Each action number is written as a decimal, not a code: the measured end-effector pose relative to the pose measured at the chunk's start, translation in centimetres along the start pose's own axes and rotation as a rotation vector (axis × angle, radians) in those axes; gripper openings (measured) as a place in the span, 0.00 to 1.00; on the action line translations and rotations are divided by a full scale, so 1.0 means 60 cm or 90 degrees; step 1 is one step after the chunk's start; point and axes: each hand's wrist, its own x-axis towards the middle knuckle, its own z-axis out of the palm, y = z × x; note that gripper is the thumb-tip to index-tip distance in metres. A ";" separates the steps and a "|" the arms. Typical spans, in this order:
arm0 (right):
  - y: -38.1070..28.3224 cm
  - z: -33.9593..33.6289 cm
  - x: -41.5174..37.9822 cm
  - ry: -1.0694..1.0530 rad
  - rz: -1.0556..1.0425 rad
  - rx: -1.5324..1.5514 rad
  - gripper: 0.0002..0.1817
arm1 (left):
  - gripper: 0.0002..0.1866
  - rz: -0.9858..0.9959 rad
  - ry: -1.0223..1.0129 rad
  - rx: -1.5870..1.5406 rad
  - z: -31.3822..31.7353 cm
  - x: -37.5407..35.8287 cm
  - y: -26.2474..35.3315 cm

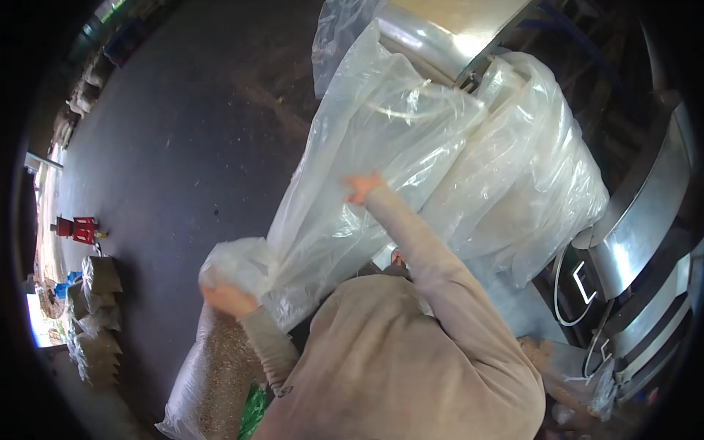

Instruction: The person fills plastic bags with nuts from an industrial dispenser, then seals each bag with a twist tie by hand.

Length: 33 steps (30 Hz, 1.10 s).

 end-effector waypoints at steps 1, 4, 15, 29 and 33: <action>-0.011 0.080 0.036 -0.173 0.005 -0.051 0.38 | 0.11 0.062 -0.063 0.107 0.022 -0.027 0.007; -0.074 0.186 0.027 -0.292 -0.033 0.123 0.39 | 0.11 0.073 -0.166 0.091 0.043 -0.050 0.006; -0.057 0.033 -0.039 0.347 0.238 0.510 0.43 | 0.12 -0.129 -0.245 -0.036 0.116 0.095 -0.130; 0.158 0.140 0.464 -0.295 0.088 0.330 0.29 | 0.16 -0.139 -0.290 0.177 0.477 0.089 -0.077; 0.120 0.188 0.441 -0.161 0.093 0.769 0.19 | 0.18 -0.170 -0.229 0.007 0.588 0.130 -0.066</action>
